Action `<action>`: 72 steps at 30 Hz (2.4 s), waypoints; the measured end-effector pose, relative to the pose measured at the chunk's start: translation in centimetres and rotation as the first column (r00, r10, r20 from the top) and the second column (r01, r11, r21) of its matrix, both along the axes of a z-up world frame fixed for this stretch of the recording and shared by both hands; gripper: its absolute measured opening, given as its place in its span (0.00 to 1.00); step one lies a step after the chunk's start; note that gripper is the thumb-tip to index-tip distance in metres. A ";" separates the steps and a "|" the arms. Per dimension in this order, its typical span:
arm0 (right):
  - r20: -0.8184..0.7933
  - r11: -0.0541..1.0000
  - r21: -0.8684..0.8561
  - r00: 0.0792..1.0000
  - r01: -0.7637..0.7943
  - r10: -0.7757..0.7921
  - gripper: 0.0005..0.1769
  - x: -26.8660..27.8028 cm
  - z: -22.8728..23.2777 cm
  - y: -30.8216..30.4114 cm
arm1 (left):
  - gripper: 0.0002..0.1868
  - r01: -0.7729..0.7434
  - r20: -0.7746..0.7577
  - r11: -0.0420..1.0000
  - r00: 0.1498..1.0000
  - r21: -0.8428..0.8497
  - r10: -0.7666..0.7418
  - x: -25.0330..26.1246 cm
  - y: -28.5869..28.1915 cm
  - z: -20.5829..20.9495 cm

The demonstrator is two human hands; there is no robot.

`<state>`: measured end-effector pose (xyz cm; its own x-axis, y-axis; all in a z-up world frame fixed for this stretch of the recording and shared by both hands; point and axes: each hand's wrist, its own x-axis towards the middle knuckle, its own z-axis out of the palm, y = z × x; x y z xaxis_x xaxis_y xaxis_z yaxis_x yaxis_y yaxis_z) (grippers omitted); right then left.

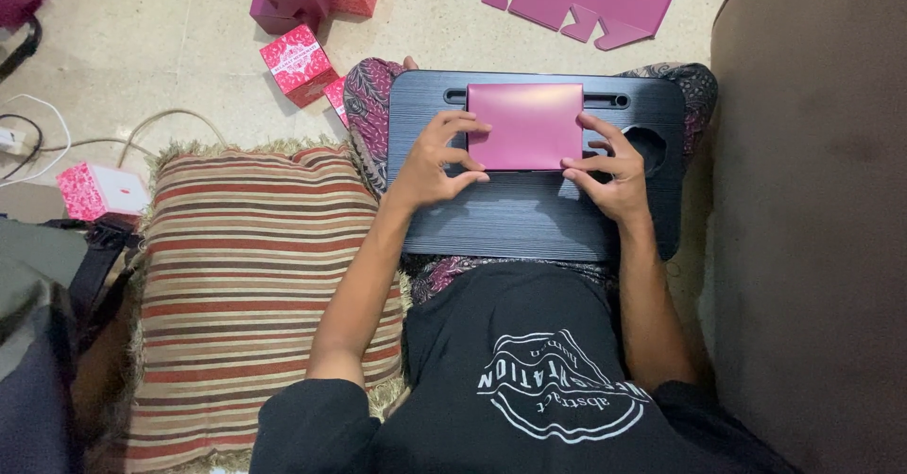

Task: The person sits on the floor and assembles small pink cardboard boxes by folding the flaps and tucking them into place. They repeatedly pick up flat box pieces, fold them into shape, and place the finished boxes on the floor.

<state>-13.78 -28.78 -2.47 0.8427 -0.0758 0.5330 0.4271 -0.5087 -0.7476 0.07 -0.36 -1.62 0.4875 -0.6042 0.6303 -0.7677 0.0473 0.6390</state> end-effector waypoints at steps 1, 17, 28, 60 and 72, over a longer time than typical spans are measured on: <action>-0.006 1.000 0.015 1.000 0.000 0.000 0.09 0.0 -0.1 0.0 | 0.08 -0.001 -0.006 1.000 1.000 -0.004 0.000 0.1 0.0 -0.3; -0.143 0.986 0.117 0.985 0.116 -0.098 0.33 1.1 -1.8 1.6 | 0.46 0.037 -0.369 0.974 0.928 0.224 0.049 1.0 1.4 -1.6; -0.115 0.890 0.448 0.993 0.088 -0.041 0.26 8.2 -1.8 4.5 | 0.72 -0.078 -0.125 0.899 0.981 0.430 0.145 0.8 0.7 -4.2; -0.560 0.852 0.481 0.675 -0.208 0.480 0.30 27.2 -1.1 7.3 | 0.54 -0.924 -0.394 0.287 0.173 0.252 0.903 10.7 9.2 -4.7; -0.678 0.881 0.354 0.563 -0.313 0.472 0.29 27.5 0.6 7.4 | 0.53 -0.943 -0.267 -0.049 -0.143 0.329 0.953 19.7 9.9 -12.3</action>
<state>13.76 -21.38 -1.90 0.9059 0.3378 -0.2553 -0.1724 -0.2563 -0.9511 19.82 9.58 -13.94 0.6898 0.6824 0.2419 0.2572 -0.5433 0.7992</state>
